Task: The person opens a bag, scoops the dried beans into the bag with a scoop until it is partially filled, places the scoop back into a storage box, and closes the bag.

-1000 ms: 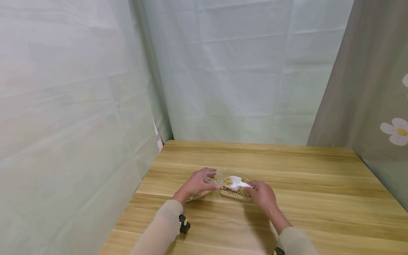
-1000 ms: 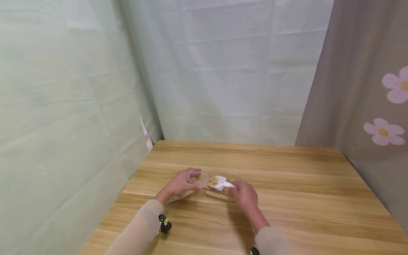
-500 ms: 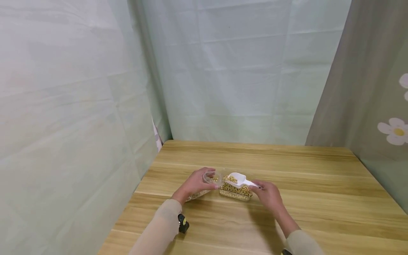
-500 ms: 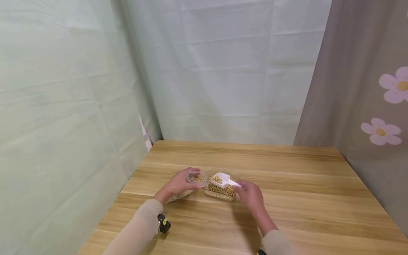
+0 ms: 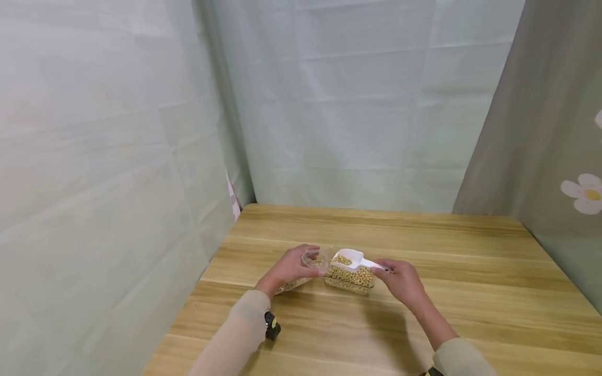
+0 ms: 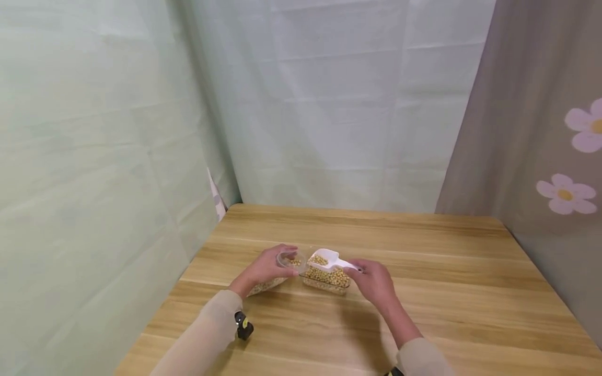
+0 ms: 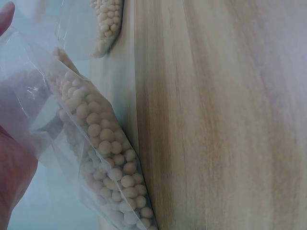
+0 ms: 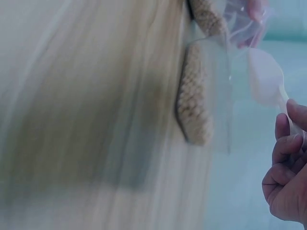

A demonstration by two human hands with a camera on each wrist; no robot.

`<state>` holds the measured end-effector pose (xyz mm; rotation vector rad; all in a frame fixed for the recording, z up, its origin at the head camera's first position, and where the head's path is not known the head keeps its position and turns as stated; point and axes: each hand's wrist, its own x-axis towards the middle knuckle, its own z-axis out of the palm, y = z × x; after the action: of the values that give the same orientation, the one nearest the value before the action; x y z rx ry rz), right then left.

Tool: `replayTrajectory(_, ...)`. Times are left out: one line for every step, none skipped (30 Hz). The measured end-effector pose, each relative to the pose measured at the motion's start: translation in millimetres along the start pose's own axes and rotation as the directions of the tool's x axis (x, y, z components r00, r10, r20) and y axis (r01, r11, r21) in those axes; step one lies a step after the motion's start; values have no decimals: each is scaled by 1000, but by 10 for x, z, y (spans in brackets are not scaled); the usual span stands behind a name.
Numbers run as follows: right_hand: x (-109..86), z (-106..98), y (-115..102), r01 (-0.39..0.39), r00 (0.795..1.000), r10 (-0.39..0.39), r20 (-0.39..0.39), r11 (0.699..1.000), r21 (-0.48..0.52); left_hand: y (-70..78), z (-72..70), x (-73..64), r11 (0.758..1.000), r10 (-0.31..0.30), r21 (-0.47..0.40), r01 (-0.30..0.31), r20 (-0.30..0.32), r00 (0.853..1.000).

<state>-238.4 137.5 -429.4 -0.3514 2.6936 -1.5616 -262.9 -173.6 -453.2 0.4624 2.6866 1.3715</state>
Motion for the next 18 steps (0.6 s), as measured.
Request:
replayTrajectory(5, 16, -37, 9, 1000, -9, 12, 1000, 4, 5, 5, 5, 1000, 2, 1, -2, 0, 1000)
replayTrajectory(15, 38, -72, 20, 999, -20, 25, 1000, 6, 11, 11, 7, 1000, 7, 0, -7, 0, 1000)
replayTrajectory(23, 62, -108, 33, 999, -33, 38, 999, 7, 17, 19, 8, 1000, 7, 1, -7, 0, 1000)
replayTrajectory(32, 88, -139, 49, 998, -49, 48, 999, -4, 22, 27, 9, 1000, 7, 4, -7, 0, 1000)
replayTrajectory(42, 114, -170, 66, 996, -65, 54, 998, -18, 27, 33, 9, 1000, 10, 5, -10, 0, 1000)
replayTrajectory(51, 136, -196, 79, 995, -77, 62, 996, -29, 29, 39, 9, 1000, 10, 10, -10, 0, 1000)
replayTrajectory(57, 155, -216, 87, 994, -84, 69, 995, -42, 31, 45, 10, 1000, 12, 13, -12, 0, 1000)
replayTrajectory(65, 170, -231, 92, 994, -88, 71, 994, -56, 32, 51, 10, 1000, 13, 15, -13, -1, 1000)
replayTrajectory(72, 181, -244, 96, 993, -91, 72, 993, -70, 32, 55, 11, 1000, 10, 20, -10, -2, 1000)
replayTrajectory(80, 189, -253, 98, 993, -92, 71, 992, -83, 32, 58, 11, 1000, 12, 23, -12, -3, 1000)
replayTrajectory(84, 192, -260, 95, 993, -89, 71, 992, -87, 32, 58, 11, 1000, 15, 22, -15, -2, 1000)
replayTrajectory(90, 193, -264, 93, 994, -87, 71, 991, -91, 28, 57, 13, 1000, 18, 24, -18, -3, 1000)
replayTrajectory(95, 192, -265, 95, 994, -89, 71, 991, -95, 26, 57, 13, 1000, 22, 22, -22, -5, 1000)
replayTrajectory(97, 188, -268, 100, 993, -94, 69, 990, -99, 25, 53, 11, 1000, 22, 19, -22, -7, 1000)
replayTrajectory(100, 183, -265, 104, 993, -97, 69, 989, -102, 23, 48, 10, 1000, 24, 17, -24, -7, 1000)
replayTrajectory(100, 177, -261, 108, 993, -102, 66, 989, -100, 19, 43, 9, 1000, 26, 13, -26, -7, 1000)
replayTrajectory(96, 165, -251, 111, 992, -105, 67, 989, -97, 15, 38, 8, 1000, 27, 11, -27, -7, 1000)
replayTrajectory(93, 154, -239, 113, 992, -107, 67, 989, -94, 11, 35, 8, 999, 30, 12, -30, -6, 1000)
